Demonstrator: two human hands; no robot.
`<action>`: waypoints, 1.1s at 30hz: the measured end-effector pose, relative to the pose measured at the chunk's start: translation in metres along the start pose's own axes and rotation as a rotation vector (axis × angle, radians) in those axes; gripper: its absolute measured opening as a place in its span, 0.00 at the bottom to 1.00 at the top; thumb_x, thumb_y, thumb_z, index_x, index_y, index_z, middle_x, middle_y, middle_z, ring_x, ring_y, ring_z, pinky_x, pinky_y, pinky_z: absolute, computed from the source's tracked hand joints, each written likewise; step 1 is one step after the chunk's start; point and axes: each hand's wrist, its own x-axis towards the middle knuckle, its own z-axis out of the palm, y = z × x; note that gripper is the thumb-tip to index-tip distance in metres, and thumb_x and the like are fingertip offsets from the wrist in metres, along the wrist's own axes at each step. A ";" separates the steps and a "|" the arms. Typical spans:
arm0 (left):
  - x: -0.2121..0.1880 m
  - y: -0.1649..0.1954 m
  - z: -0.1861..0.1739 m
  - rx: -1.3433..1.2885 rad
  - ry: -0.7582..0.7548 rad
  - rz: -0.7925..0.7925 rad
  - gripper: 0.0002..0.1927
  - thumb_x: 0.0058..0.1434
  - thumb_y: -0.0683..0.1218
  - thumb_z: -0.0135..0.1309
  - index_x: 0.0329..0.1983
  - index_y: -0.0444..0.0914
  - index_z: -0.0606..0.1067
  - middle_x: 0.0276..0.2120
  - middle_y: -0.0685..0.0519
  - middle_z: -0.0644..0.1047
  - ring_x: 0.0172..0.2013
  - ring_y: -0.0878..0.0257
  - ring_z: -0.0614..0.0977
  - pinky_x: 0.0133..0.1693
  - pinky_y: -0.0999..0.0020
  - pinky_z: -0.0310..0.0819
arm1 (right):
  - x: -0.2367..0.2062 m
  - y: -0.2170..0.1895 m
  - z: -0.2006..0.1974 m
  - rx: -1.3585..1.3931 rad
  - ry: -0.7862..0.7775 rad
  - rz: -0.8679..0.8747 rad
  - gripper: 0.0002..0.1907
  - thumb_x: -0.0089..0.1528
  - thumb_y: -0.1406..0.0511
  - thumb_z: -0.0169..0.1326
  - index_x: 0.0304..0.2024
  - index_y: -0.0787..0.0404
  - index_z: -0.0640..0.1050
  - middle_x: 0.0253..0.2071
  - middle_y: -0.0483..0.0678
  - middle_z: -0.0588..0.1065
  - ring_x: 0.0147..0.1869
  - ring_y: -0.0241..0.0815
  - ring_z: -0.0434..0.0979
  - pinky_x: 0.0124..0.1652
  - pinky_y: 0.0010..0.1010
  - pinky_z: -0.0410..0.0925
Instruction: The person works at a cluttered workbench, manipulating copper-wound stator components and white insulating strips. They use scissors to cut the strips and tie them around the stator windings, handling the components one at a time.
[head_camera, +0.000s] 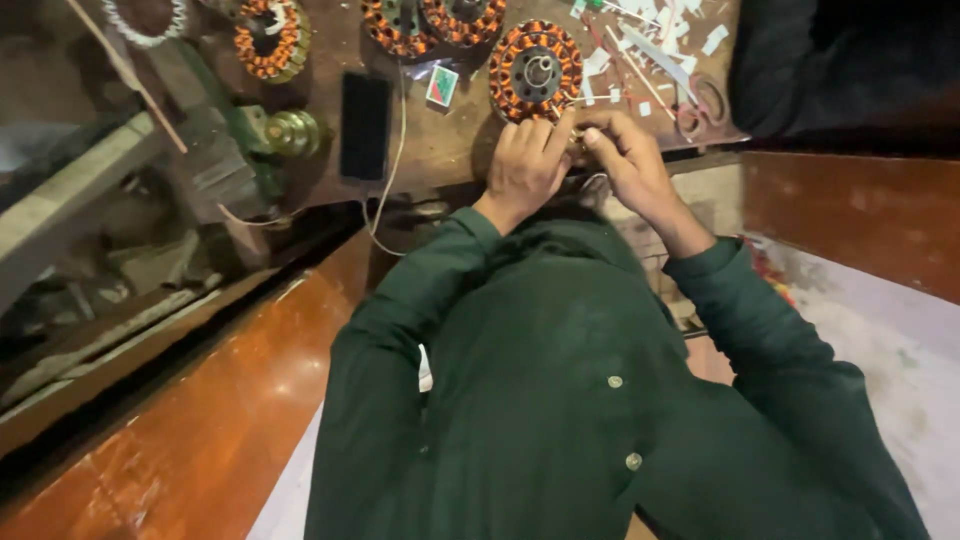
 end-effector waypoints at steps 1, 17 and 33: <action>0.003 -0.001 0.004 -0.026 0.023 -0.010 0.27 0.54 0.43 0.62 0.58 0.33 0.74 0.34 0.49 0.70 0.36 0.53 0.74 0.39 0.57 0.66 | -0.002 0.000 -0.004 0.017 -0.004 -0.015 0.14 0.75 0.65 0.48 0.58 0.68 0.73 0.45 0.46 0.78 0.48 0.33 0.79 0.48 0.27 0.74; -0.022 -0.021 0.001 -0.091 0.000 0.024 0.24 0.59 0.39 0.57 0.61 0.36 0.76 0.35 0.51 0.73 0.35 0.56 0.75 0.39 0.60 0.66 | 0.000 0.050 0.005 0.222 -0.042 0.202 0.14 0.73 0.65 0.47 0.57 0.67 0.74 0.46 0.50 0.79 0.47 0.35 0.79 0.47 0.27 0.72; -0.027 -0.062 0.028 -1.559 0.214 -1.039 0.07 0.66 0.45 0.61 0.44 0.37 0.80 0.32 0.55 0.81 0.31 0.70 0.79 0.33 0.75 0.73 | 0.033 -0.013 -0.119 1.240 0.189 -0.036 0.54 0.48 0.29 0.49 0.63 0.57 0.73 0.40 0.51 0.76 0.42 0.45 0.76 0.42 0.33 0.71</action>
